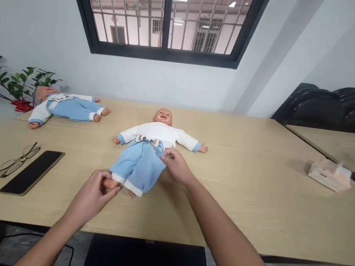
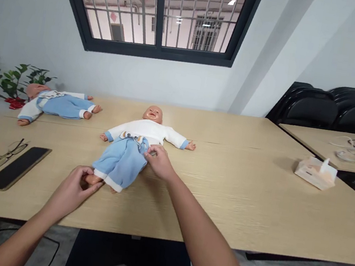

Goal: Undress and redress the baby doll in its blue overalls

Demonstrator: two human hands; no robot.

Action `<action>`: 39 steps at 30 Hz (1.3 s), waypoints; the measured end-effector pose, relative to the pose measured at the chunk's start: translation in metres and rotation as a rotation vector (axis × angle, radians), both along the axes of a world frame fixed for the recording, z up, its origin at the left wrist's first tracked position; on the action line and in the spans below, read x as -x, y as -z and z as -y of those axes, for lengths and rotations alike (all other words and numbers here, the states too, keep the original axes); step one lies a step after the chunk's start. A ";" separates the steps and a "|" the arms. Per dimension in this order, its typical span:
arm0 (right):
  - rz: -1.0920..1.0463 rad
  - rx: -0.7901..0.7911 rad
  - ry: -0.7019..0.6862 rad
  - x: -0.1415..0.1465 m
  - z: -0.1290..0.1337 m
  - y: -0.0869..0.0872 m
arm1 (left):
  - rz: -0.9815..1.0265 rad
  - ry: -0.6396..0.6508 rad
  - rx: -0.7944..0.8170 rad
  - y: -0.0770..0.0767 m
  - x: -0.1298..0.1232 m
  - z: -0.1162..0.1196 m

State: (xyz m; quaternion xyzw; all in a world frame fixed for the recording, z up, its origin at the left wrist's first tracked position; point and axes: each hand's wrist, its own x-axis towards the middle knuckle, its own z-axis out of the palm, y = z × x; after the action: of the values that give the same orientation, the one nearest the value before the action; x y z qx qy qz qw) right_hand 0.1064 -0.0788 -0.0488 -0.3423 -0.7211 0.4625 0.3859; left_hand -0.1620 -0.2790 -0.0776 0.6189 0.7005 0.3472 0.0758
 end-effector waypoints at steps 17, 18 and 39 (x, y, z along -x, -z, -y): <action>0.085 0.150 -0.246 -0.024 0.013 -0.042 | -0.084 0.127 0.021 -0.030 -0.003 -0.006; 0.034 0.137 -0.241 -0.020 0.015 -0.042 | -0.105 0.119 -0.063 -0.040 -0.007 -0.014; -0.118 0.201 -0.266 -0.017 0.020 -0.037 | 0.285 0.732 0.188 -0.082 -0.053 -0.135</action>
State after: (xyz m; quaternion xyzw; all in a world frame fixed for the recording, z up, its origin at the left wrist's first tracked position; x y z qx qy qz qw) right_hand 0.1234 -0.0988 -0.0119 -0.2533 -0.6861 0.5986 0.3268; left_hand -0.1094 -0.1444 0.0046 0.7636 0.4449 0.3138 0.3472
